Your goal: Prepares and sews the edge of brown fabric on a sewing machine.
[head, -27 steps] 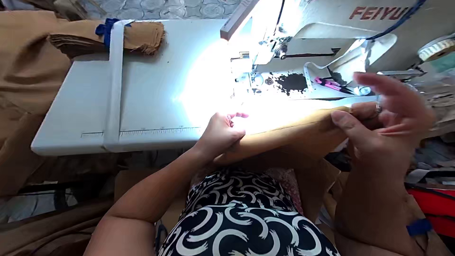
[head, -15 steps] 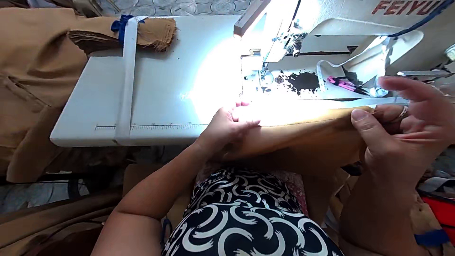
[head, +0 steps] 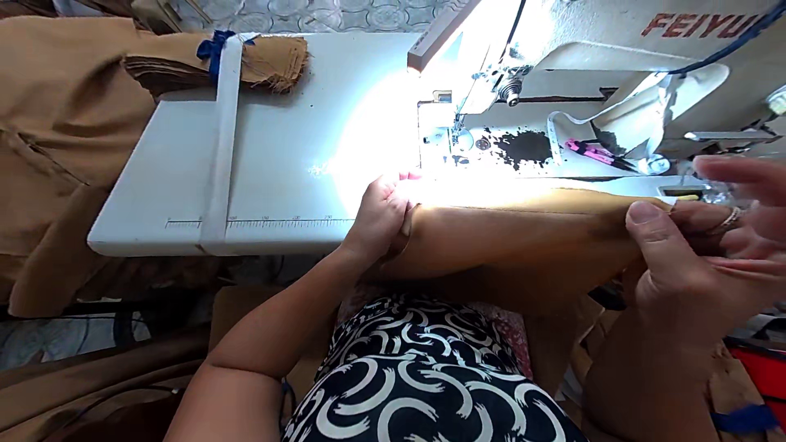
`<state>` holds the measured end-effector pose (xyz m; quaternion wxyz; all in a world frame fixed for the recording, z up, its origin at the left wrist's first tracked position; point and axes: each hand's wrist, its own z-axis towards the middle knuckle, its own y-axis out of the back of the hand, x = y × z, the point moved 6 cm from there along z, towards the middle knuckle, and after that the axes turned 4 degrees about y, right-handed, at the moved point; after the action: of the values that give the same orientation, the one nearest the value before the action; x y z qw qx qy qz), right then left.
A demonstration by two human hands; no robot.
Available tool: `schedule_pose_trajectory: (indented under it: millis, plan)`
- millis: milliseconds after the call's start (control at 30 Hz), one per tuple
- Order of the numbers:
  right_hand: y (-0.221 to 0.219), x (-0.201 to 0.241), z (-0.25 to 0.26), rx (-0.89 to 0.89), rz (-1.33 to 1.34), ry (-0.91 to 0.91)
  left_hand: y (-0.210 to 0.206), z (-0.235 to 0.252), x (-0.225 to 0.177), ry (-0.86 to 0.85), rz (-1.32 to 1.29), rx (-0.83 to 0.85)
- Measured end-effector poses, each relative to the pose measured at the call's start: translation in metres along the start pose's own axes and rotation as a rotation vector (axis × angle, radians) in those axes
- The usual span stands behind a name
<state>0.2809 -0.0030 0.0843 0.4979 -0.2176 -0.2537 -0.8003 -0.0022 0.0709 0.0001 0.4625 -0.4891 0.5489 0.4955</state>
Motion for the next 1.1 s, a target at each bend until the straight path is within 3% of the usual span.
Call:
schedule_pose_trajectory:
  millis: [133,267,433,767,1100]
  plan:
    - [-0.001,-0.012,0.01,0.085,-0.043,-0.147,0.0,-0.01,-0.013,0.002,-0.234,0.109]
    - [-0.008,-0.039,0.015,0.145,0.027,-0.304,0.007,-0.017,-0.019,-0.142,-0.118,0.162]
    - [-0.014,-0.055,0.019,0.179,0.101,-0.365,0.009,-0.012,-0.017,-0.282,0.044,0.065]
    - [-0.015,-0.054,0.024,0.332,0.133,-0.344,0.009,-0.006,-0.014,-0.346,0.148,0.001]
    - [-0.015,-0.051,0.029,0.387,-0.144,-0.241,0.014,-0.011,-0.015,-0.485,0.392,-0.073]
